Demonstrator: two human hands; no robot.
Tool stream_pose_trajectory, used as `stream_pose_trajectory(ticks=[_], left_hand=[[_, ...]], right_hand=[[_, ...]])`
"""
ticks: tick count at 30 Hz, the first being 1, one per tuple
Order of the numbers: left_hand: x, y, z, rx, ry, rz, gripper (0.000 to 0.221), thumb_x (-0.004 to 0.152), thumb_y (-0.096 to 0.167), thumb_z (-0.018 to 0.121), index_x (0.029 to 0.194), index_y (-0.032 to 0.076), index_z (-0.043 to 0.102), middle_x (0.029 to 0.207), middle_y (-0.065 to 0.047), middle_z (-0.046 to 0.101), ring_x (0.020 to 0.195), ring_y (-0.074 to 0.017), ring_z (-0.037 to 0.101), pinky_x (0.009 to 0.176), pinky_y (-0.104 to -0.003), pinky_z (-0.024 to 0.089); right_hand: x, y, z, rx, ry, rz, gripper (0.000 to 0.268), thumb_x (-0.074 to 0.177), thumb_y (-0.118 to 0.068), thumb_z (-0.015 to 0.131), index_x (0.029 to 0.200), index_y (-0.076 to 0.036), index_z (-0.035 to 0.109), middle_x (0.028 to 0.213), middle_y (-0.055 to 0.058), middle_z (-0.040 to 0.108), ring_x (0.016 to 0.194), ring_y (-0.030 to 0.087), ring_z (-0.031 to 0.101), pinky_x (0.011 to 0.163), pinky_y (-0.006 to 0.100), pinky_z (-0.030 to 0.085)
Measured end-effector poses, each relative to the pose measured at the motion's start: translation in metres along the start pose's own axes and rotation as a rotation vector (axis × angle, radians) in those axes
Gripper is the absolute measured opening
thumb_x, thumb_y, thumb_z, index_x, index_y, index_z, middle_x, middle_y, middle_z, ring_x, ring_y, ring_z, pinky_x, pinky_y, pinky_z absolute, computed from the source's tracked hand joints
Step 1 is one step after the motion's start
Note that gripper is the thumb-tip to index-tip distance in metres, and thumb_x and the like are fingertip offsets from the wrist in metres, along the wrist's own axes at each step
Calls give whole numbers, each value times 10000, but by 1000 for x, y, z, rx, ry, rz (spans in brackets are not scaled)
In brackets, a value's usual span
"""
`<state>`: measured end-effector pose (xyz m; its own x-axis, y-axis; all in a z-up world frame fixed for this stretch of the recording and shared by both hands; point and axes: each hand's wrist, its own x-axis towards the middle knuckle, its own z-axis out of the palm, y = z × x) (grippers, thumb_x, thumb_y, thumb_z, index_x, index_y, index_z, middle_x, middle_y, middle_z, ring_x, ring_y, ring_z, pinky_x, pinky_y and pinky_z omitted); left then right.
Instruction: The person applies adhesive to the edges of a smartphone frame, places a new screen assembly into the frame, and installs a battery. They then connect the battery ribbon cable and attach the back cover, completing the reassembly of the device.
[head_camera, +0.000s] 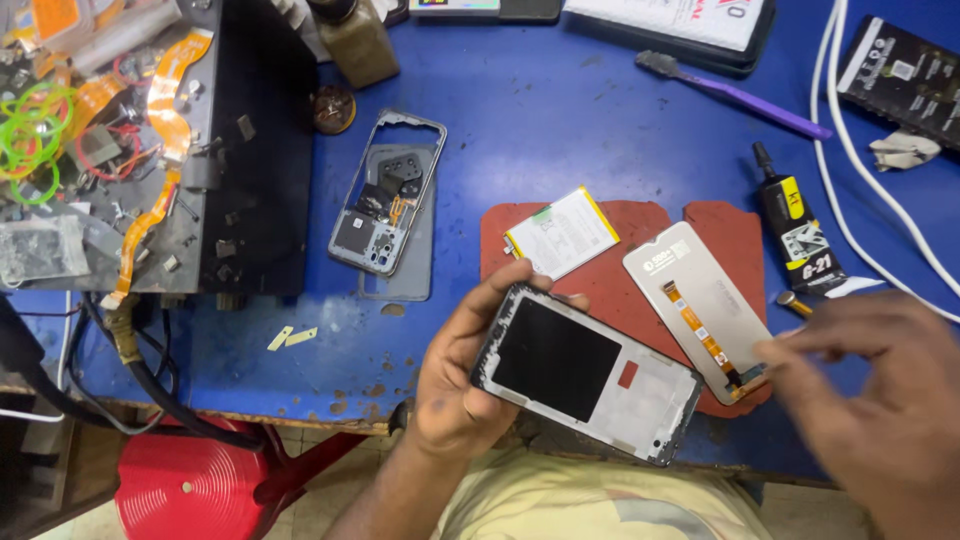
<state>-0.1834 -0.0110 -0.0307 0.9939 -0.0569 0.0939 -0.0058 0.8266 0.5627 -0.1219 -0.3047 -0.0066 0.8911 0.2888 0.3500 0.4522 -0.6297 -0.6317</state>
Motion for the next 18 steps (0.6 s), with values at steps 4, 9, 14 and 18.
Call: stream_pose_trajectory(ticks=[4,9,14,18], left_hand=[[2,1,-2,-67,17,-5,1102,824,380,911,1607,-23,249,1513,-155,482,1481,-392,450,1257,-584,383],[6,2,0,-68,36,11,1111,809,390,908,1599,-10,237,1525,-164,454,1482,-385,438,1234,-585,387],[1,4,-4,-56,51,67,1109,825,357,908,1621,-11,229,1554,-169,439,1493,-389,427,1246,-585,401],[-1,7,-6,-37,63,122,1097,828,327,912,1620,-9,231,1545,-202,452,1474,-405,443,1230,-593,393]], right_hand=[[-6,29,-3,-75,-18,162,136,1031,-119,728,1100,-11,684,1028,120,669,847,210,667,796,285,522],[15,2,4,-563,-122,-8,363,891,-275,785,1178,-62,724,1187,103,728,999,285,703,891,383,564],[23,-28,5,-697,-284,79,625,804,-417,753,1334,-94,673,1206,94,723,1013,285,684,842,390,572],[21,-32,10,-707,-351,159,734,774,-474,771,1412,-140,629,1298,80,688,1038,295,684,776,405,572]])
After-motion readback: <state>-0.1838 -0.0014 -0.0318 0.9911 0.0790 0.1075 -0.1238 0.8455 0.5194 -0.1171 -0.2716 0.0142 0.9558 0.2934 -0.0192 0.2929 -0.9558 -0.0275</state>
